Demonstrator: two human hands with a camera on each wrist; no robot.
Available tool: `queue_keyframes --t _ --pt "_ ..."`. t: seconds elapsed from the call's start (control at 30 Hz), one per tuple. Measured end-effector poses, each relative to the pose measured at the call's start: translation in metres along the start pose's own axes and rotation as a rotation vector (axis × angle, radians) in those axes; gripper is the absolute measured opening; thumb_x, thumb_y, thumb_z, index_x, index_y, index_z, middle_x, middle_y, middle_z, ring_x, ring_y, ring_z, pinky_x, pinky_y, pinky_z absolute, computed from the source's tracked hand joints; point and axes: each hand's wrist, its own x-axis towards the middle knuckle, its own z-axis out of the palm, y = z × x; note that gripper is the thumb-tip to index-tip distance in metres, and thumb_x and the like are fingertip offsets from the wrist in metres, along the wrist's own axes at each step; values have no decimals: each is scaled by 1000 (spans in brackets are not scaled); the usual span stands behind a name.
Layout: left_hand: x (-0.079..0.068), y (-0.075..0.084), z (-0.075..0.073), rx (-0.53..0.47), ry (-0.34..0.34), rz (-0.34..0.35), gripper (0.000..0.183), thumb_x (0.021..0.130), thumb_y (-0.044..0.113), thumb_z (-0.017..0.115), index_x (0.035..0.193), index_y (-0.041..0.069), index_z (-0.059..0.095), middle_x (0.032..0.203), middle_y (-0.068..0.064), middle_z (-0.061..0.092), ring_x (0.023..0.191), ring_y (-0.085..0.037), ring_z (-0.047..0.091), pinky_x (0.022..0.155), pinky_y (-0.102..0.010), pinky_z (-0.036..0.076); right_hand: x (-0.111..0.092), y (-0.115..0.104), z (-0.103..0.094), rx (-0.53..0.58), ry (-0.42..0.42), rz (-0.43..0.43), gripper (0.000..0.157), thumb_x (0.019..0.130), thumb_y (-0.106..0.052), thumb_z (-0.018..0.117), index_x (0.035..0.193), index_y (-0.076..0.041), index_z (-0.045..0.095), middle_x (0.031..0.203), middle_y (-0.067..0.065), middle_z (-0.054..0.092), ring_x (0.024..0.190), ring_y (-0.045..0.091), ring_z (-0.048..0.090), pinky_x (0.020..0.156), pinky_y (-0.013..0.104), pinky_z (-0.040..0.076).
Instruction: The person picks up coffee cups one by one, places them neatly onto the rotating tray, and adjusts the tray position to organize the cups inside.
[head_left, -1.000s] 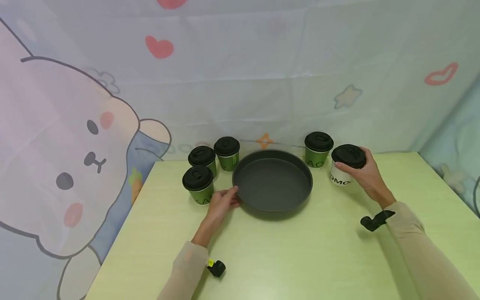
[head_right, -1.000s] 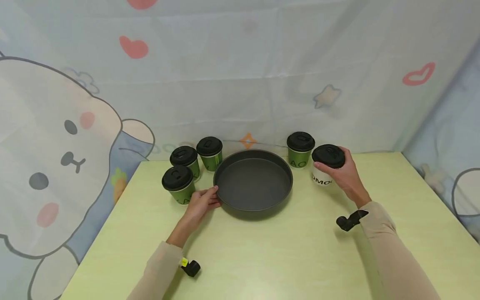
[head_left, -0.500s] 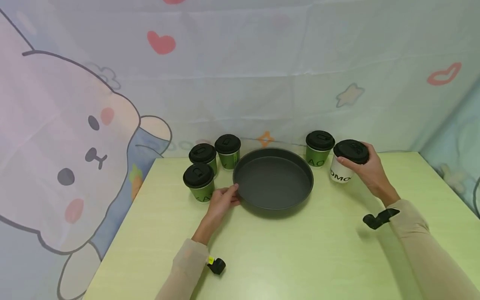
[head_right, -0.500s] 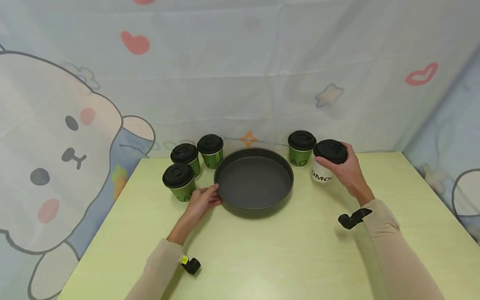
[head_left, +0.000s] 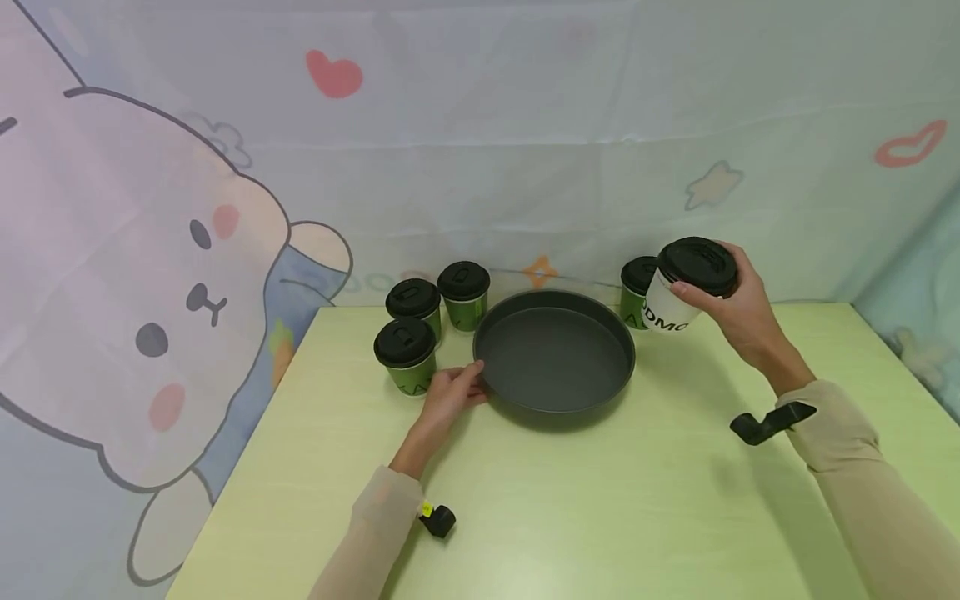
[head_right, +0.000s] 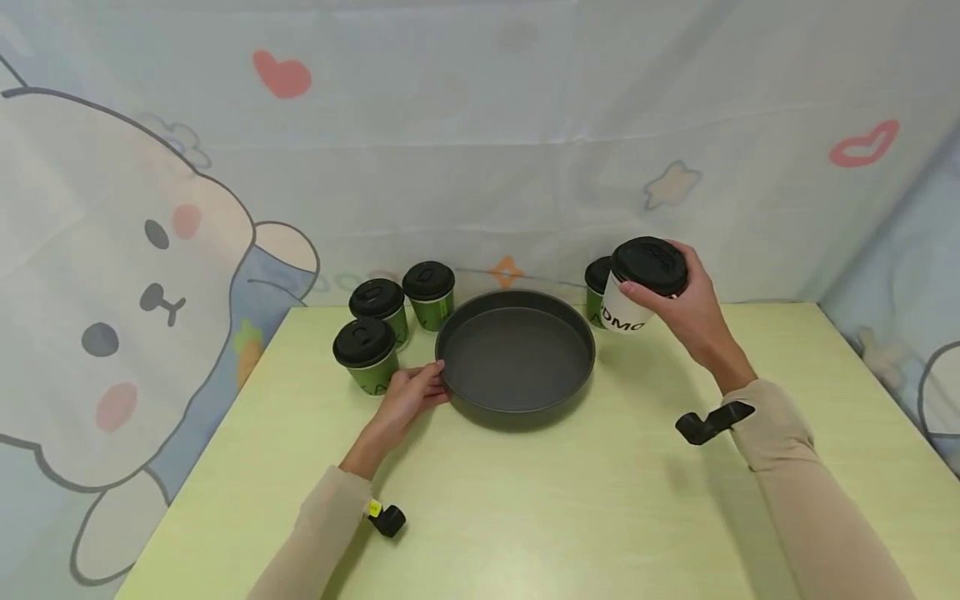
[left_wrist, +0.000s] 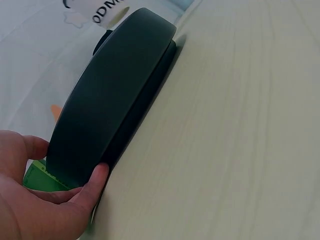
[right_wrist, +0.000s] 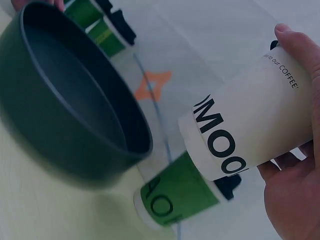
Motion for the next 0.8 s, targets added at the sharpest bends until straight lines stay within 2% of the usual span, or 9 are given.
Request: queue_keyframes --t 0.13,0.3,0.57,0.8 --pt "2 0 -2 -14 -8 5 52 107 26 58 132 -19 55 110 -19 63 95 -24 69 94 -41 59 4 -14 17 131 -47 -29 67 96 -4 73 153 -16 40 144 6 50 127 14 54 95 17 49" --pt "3 0 -2 -7 -4 0 53 106 27 60 135 -18 54 113 -20 61 94 -21 68 94 -38 59 10 -22 38 207 -102 -41 66 95 -1 73 152 -13 41 144 7 52 125 14 57 95 19 51" --pt "4 -1 -2 -16 3 -10 53 106 26 61 136 -17 54 115 -21 62 100 -28 67 96 -41 58 15 -19 69 131 -182 -1 72 96 -8 74 156 -15 36 149 10 46 125 15 57 94 21 53" --pt "4 -1 -1 -14 4 -4 52 106 26 60 134 -17 55 114 -21 63 92 -21 67 90 -35 60 14 -10 94 98 -229 25 77 93 -12 77 158 -18 36 151 10 44 129 20 54 97 25 52"
